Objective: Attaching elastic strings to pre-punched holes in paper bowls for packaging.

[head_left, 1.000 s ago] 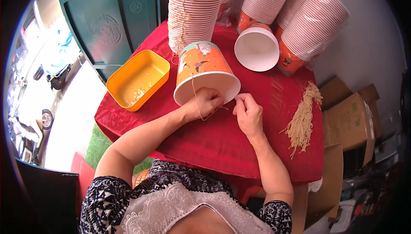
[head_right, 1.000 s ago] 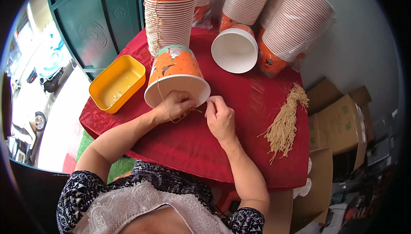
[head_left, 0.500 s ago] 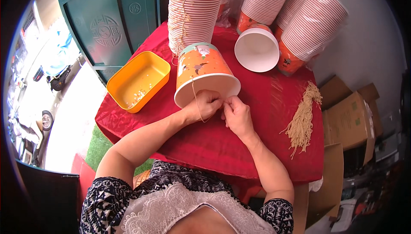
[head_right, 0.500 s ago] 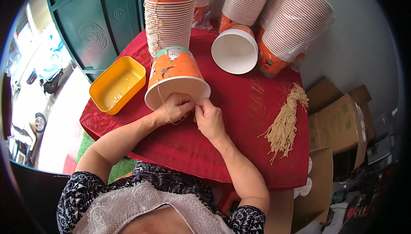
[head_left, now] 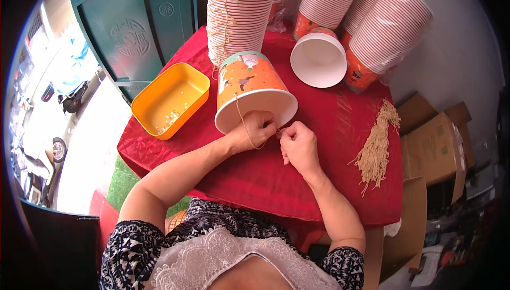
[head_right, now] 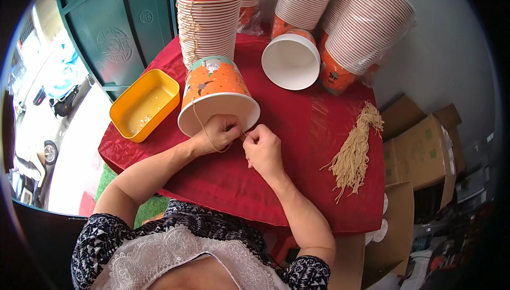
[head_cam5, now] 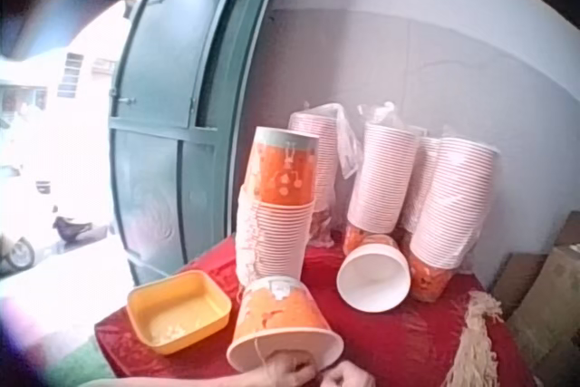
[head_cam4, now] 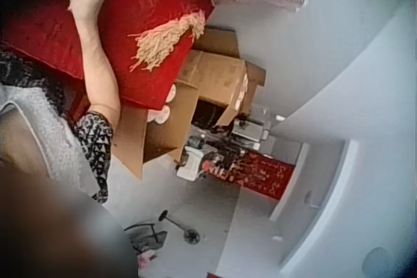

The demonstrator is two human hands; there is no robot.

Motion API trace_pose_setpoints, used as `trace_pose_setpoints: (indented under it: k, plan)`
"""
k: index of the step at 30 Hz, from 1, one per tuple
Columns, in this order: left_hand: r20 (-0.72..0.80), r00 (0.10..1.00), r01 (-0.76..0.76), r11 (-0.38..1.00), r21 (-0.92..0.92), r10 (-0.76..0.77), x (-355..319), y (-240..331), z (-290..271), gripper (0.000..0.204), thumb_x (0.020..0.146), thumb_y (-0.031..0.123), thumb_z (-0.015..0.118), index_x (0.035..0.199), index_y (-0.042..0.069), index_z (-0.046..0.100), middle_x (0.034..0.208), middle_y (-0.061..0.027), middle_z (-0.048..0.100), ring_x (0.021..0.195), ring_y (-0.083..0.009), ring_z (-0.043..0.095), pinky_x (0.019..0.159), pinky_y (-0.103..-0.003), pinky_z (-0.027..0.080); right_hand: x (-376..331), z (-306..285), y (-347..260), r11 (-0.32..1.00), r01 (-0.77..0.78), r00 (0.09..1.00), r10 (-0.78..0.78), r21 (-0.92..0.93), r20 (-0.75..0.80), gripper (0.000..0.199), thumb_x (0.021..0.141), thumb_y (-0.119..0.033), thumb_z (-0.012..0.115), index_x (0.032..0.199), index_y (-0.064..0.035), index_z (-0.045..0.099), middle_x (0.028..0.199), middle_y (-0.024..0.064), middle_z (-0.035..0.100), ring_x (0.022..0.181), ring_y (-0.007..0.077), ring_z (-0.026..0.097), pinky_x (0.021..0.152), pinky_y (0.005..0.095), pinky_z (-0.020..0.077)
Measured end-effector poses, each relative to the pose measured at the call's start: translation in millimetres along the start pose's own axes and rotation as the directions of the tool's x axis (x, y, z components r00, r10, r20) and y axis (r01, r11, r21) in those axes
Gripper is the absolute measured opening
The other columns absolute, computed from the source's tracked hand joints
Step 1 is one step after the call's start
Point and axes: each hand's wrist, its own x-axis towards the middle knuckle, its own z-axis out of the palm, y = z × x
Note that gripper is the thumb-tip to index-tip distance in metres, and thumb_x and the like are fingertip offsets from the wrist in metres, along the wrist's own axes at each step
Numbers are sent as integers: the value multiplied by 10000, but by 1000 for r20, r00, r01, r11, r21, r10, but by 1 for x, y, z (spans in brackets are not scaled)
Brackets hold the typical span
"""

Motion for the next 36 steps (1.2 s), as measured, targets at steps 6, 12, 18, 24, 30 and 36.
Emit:
trace_pose_setpoints:
  k: [6,12,18,24,30,36]
  plan:
    - [-83,988,-116,985,126,127,3,-9,1,216,901,138,539,807,-44,608,666,-152,605,604,-191,574,580,-354,467,4,-13,-13,894,-228,974,204,385,103,76,852,20,528,808,-10,582,629,-2,535,433,30,389,346,207,287]
    - [-68,993,-88,984,153,99,4,-10,3,226,947,153,548,835,-26,626,652,-41,568,593,-105,517,541,-282,435,5,-20,5,695,450,851,-523,-561,34,72,771,-27,604,804,-1,662,780,102,596,611,250,612,566,376,520]
    - [-62,996,-56,993,100,62,1,-5,2,238,961,174,563,878,-33,645,669,-57,592,591,-118,546,541,-291,452,1,-12,8,564,365,893,-438,-741,106,126,792,-113,693,811,7,656,883,138,577,736,319,649,626,425,543]
    - [-50,996,-71,992,104,77,1,-4,1,199,948,150,584,898,-33,643,726,-75,627,656,-145,591,599,-295,487,3,-5,15,581,341,911,-399,-739,107,110,804,-98,679,824,0,636,878,151,577,746,343,641,660,443,535]
    - [-42,985,-162,976,148,170,1,-10,2,69,875,42,640,900,-23,643,866,-107,672,800,-191,657,715,-302,535,7,-7,20,785,294,945,-323,-545,44,63,807,-72,674,825,-18,648,843,144,610,742,335,632,653,427,518]
    - [-26,965,-244,935,256,259,-1,-12,6,68,821,-3,653,888,-7,645,866,-128,661,820,-242,662,714,-335,534,11,-5,25,857,318,941,-338,-405,24,48,807,-16,672,843,15,675,803,109,616,671,196,613,594,314,491]
